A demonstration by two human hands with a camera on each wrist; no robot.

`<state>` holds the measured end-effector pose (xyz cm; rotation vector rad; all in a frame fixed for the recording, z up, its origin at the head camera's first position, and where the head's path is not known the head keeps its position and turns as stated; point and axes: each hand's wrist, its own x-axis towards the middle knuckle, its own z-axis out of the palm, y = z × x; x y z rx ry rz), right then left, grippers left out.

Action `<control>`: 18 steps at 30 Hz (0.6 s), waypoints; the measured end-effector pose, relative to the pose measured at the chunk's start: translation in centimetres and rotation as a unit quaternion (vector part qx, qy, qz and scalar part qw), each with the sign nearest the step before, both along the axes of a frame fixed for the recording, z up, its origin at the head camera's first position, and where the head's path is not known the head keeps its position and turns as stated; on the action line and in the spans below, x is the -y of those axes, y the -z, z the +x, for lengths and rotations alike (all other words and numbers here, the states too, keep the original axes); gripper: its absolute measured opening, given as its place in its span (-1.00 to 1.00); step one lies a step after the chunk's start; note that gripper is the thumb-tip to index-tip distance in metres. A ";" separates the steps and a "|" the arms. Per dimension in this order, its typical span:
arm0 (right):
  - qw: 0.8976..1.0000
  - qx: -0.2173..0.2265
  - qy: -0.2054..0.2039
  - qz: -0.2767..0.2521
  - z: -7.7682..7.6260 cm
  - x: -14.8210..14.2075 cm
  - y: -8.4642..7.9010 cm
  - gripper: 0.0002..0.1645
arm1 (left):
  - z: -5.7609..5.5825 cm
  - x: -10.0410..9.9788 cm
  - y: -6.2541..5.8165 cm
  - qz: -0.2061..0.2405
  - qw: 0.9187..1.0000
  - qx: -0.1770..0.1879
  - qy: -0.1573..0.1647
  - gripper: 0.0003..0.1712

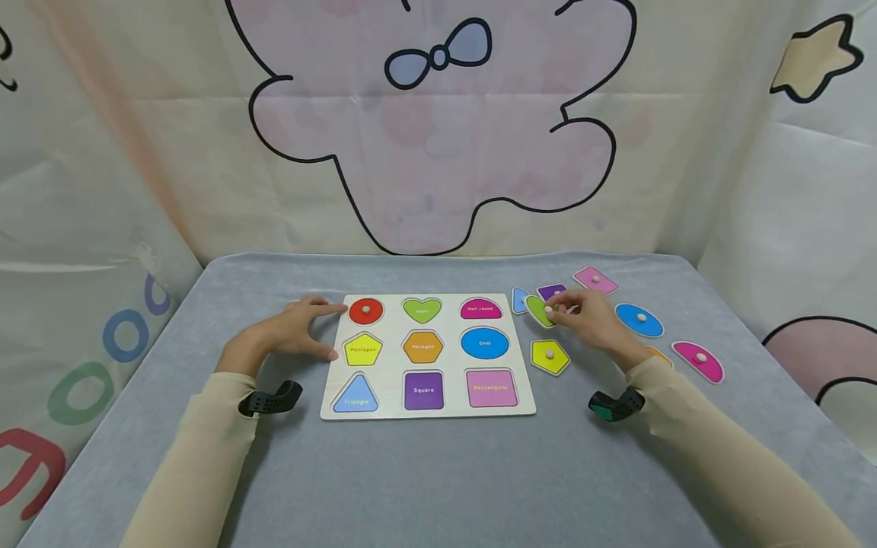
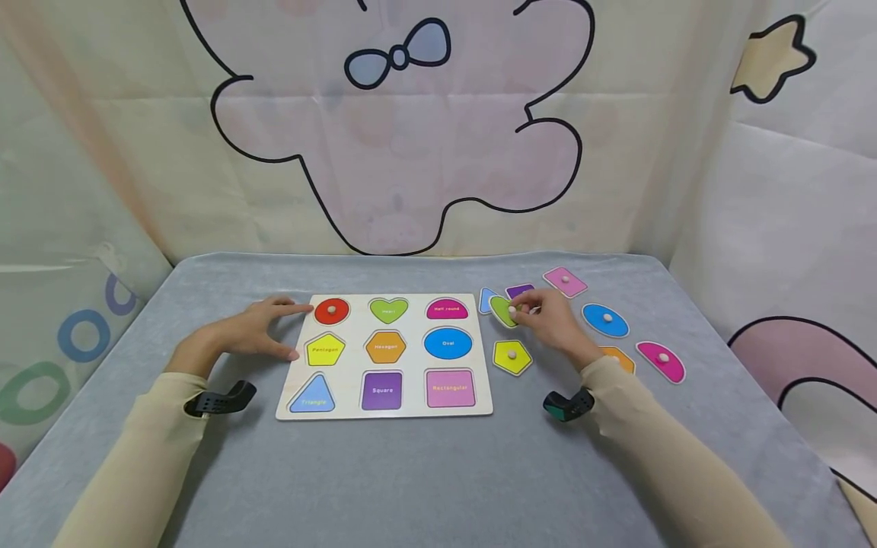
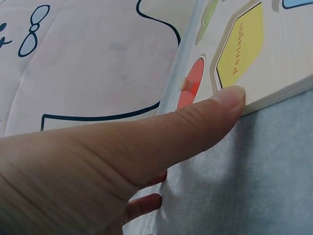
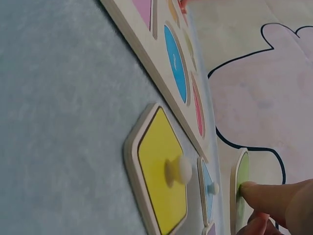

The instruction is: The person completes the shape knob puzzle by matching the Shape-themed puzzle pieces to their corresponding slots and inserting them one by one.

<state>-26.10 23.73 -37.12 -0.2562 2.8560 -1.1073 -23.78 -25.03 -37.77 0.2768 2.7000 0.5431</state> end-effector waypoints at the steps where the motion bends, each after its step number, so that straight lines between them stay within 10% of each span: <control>1: 1.000 0.000 -0.001 0.000 -0.1 0.3 0.0 -0.66 | 0.0 0.0 0.0 0.000 1.000 0.000 0.000 0.11; 18: 0.999 -0.023 -0.046 0.004 -0.9 3.7 0.7 -0.81 | 0.4 -0.1 -0.4 -0.001 1.000 -0.003 -0.005 0.10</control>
